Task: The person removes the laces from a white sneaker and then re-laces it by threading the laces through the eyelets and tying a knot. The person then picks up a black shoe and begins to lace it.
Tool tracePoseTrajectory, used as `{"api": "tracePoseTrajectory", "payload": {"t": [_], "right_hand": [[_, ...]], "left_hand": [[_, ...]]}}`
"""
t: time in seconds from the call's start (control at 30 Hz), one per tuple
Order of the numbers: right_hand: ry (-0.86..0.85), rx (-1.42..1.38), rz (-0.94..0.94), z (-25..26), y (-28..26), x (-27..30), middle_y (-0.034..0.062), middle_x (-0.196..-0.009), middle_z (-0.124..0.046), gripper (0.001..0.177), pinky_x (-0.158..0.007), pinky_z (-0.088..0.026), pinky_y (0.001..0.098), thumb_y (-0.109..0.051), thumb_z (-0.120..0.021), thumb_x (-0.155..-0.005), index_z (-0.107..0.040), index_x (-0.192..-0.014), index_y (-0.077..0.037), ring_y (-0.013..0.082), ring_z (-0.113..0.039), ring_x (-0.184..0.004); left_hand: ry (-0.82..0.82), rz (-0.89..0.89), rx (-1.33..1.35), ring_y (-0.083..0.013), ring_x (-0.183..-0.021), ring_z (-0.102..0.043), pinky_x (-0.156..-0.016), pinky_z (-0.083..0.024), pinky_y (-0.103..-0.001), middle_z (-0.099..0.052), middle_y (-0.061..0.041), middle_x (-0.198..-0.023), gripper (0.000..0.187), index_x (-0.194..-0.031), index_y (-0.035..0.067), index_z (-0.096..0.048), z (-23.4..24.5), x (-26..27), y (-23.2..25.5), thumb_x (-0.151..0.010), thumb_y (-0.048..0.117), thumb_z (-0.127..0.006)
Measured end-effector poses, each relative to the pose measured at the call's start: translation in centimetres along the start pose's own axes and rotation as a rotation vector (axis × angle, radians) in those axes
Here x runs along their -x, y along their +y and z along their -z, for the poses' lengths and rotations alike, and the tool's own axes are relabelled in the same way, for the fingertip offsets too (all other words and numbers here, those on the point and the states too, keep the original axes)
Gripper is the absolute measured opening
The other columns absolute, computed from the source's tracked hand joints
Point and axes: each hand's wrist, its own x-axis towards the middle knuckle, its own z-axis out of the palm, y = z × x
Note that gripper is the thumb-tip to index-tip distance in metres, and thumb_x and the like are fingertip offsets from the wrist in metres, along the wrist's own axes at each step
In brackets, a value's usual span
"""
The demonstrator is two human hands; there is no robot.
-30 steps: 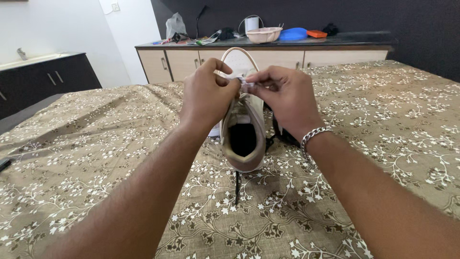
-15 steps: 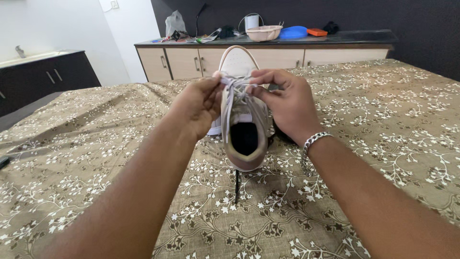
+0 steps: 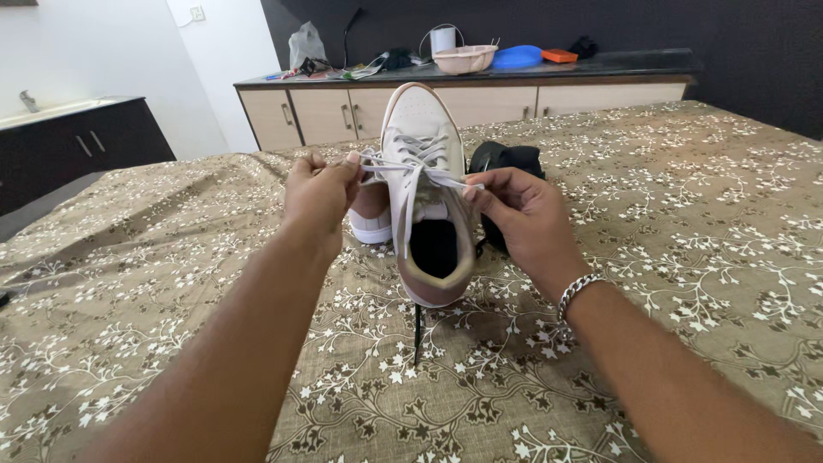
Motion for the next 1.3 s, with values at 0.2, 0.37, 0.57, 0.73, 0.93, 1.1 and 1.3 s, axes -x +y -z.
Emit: {"api": "tracePoseTrajectory", "payload": {"t": [0.2,0.37,0.57,0.73,0.93,1.1,1.3], "right_hand": [[-0.077,0.209,-0.041,-0.5,-1.7,0.8,0.0047,-0.126,-0.068,0.044,-0.104,-0.048,0.0276,-0.037,-0.051,-0.101,-0.060,-0.133,-0.008,0.0102,-0.061,-0.118],[-0.147,0.309,0.015,-1.2,-2.2,1.3,0.0024,-0.129,-0.070,0.057,-0.109,-0.043,0.0262,-0.049,-0.034,-0.107,-0.066,-0.132,-0.008,0.0113,-0.062,-0.125],[0.053,0.382,0.113,-1.4,-1.1,-0.7,0.0072,-0.118,-0.069,0.032,-0.095,-0.056,0.0285,-0.009,-0.053,-0.097,-0.059,-0.127,-0.001,0.0150,-0.070,-0.106],[-0.131,0.763,-0.063,-2.8,-2.0,-1.2,0.0112,-0.129,-0.059,0.053,-0.084,-0.058,0.0331,-0.014,-0.071,-0.088,-0.055,-0.137,-0.007,0.0203,-0.070,-0.093],[-0.218,1.147,-0.199,-6.3,-2.5,-2.7,0.0073,-0.153,-0.041,0.091,-0.087,-0.054,0.0441,-0.038,-0.085,-0.075,-0.038,-0.152,-0.020,0.0300,-0.061,-0.116],[-0.086,1.201,-0.223,-7.4,-0.6,-4.5,0.0143,-0.147,-0.046,0.103,-0.089,-0.051,0.0486,-0.050,-0.090,-0.070,-0.034,-0.149,-0.014,0.0376,-0.053,-0.131],[0.061,0.968,-0.189,-6.5,1.0,-5.9,0.0193,-0.116,-0.069,0.074,-0.089,-0.054,0.0487,-0.034,-0.089,-0.077,-0.047,-0.133,-0.012,0.0403,-0.067,-0.111]], "left_hand": [[-0.248,0.086,-0.715,-0.0221,-0.098,-0.068,-0.085,-0.058,-0.040,-0.068,-0.014,-0.110,0.069,-0.123,0.006,-0.056,0.1,4.5,2.7,-0.089,0.066,-0.062],[-0.426,0.107,-1.148,-0.0272,-0.092,-0.075,-0.086,-0.060,-0.043,-0.076,-0.018,-0.105,0.062,-0.123,0.009,-0.064,-1.8,8.6,3.1,-0.090,0.061,-0.056],[-0.174,-0.119,-1.236,-0.0310,-0.085,-0.073,-0.084,-0.054,-0.047,-0.075,-0.021,-0.092,0.047,-0.105,-0.001,-0.074,-1.4,9.3,1.7,-0.101,0.037,-0.047],[-0.087,-0.075,-1.028,-0.0319,-0.071,-0.070,-0.066,-0.058,-0.048,-0.073,-0.017,-0.084,0.048,-0.106,-0.002,-0.069,1.7,7.2,3.2,-0.102,0.037,-0.042],[0.070,-0.249,-1.158,-0.0295,-0.078,-0.069,-0.072,-0.051,-0.049,-0.070,-0.018,-0.082,0.049,-0.104,-0.003,-0.070,5.7,2.9,6.7,-0.104,0.037,-0.042],[0.076,-0.370,-1.168,-0.0306,-0.082,-0.068,-0.076,-0.048,-0.049,-0.070,-0.020,-0.086,0.047,-0.105,-0.002,-0.071,7.2,0.7,7.3,-0.104,0.036,-0.044],[0.042,-0.279,-1.093,-0.0274,-0.075,-0.069,-0.070,-0.050,-0.047,-0.072,-0.018,-0.082,0.049,-0.104,-0.002,-0.071,6.0,-1.3,7.0,-0.104,0.038,-0.043]]}}
